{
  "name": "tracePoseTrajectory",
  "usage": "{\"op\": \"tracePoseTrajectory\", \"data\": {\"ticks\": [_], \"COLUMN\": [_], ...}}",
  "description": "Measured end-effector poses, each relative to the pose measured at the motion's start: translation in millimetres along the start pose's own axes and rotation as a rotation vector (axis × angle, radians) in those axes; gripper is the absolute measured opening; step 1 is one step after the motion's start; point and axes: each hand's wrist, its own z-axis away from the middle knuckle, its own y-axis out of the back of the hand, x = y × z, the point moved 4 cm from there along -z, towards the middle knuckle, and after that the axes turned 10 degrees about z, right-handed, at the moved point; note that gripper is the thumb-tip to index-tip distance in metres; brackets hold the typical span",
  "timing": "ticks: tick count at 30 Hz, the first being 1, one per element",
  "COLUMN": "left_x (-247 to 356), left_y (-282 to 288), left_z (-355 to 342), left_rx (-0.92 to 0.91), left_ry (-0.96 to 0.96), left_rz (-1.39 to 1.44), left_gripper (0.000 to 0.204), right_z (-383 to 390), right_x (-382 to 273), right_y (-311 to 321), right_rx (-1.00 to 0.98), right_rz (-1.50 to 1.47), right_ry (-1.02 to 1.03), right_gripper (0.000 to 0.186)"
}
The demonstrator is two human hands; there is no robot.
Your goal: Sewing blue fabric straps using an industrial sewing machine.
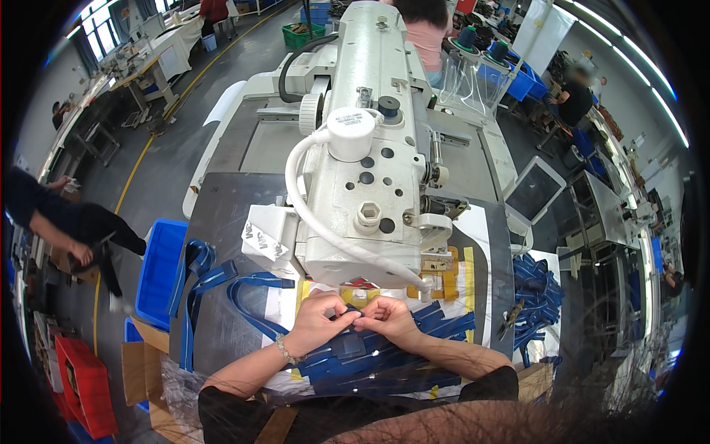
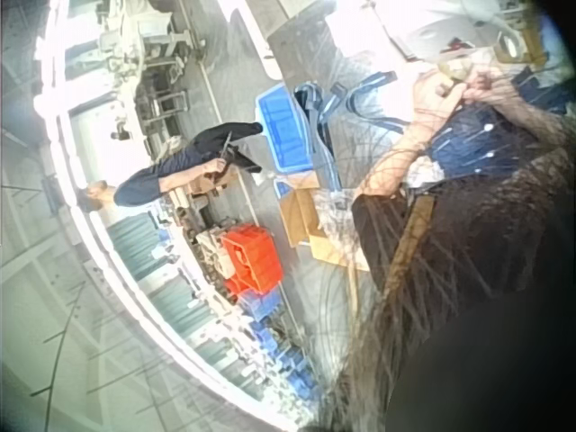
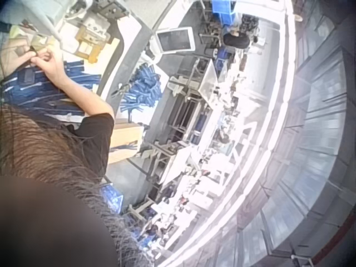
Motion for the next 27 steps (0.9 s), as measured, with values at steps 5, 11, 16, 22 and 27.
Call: {"op": "tracePoseTrajectory", "data": {"ticks": [5, 11, 16, 22, 27], "left_x": [8, 14, 6, 9, 7], "left_y": [3, 9, 2, 1, 1], "left_z": [0, -6, -1, -1, 0], "left_rx": [0.001, -0.125, -0.342, -0.301, -0.296], "left_ry": [-0.001, 0.252, 0.029, 0.004, 0.039], "left_rz": [0.003, 0.096, -0.178, -0.127, -0.155], "left_gripper": [0.027, 0.024, 0.028, 0.03, 0.031], "right_z": [0, 2, 1, 0, -1], "right_x": [-1, -3, -4, -4, -6], "right_y": [0, 1, 0, 1, 1], "right_rx": [-0.011, -0.016, -0.04, -0.052, -0.049], "right_rz": [0.013, -0.034, -0.047, -0.041, -0.041], "right_ry": [0.005, -0.017, -0.044, -0.05, -0.072], "right_gripper": [0.011, 0.009, 0.009, 0.009, 0.009]}}
